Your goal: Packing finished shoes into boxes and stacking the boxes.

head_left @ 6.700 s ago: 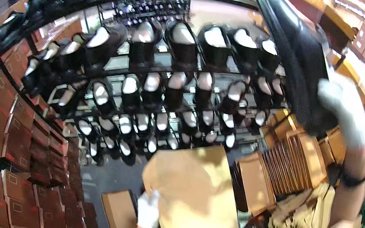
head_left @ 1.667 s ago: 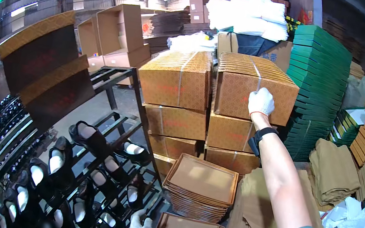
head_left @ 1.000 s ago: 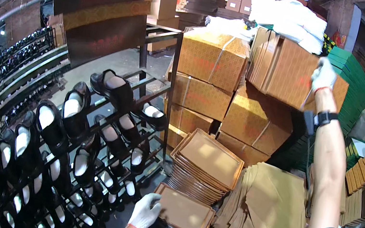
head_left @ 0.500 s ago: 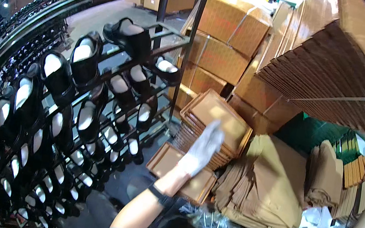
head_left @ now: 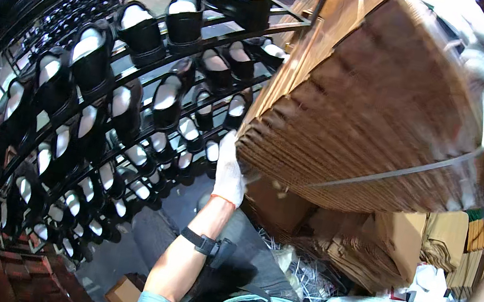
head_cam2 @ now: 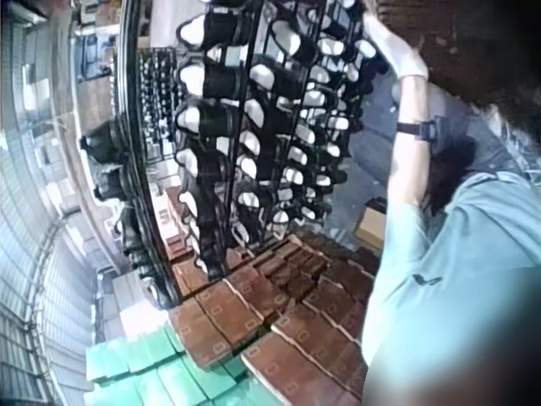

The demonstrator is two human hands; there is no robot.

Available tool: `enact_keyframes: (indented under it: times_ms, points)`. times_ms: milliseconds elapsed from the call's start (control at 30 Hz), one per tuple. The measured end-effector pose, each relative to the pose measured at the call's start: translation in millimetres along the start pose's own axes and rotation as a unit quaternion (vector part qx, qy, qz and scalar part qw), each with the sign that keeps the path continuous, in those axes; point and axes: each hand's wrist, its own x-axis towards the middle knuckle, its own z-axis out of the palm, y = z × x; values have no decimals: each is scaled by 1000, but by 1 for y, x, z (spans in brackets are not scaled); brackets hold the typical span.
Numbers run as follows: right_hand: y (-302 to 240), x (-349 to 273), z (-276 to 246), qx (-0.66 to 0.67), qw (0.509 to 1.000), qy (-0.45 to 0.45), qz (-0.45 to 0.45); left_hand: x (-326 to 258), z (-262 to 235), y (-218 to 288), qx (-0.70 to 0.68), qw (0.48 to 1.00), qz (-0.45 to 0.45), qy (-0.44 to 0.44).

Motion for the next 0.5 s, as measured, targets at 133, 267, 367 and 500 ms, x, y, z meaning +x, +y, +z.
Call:
enact_keyframes:
  times_ms: [133, 267, 367, 500]
  points:
    - [98, 0, 4, -13, 994, 109, 2, 39, -55, -39, 34, 991, -131, -14]
    - [217, 24, -16, 15, 986, 166, 1, 49, -63, -44, -42, 990, -119, 60]
    - [310, 54, -51, 61, 978, 166, 113, 52, -60, -52, 107, 984, 87, 111]
    - [286, 64, -97, 112, 964, 194, 142, -20, 60, -8, 441, 746, 493, 80]
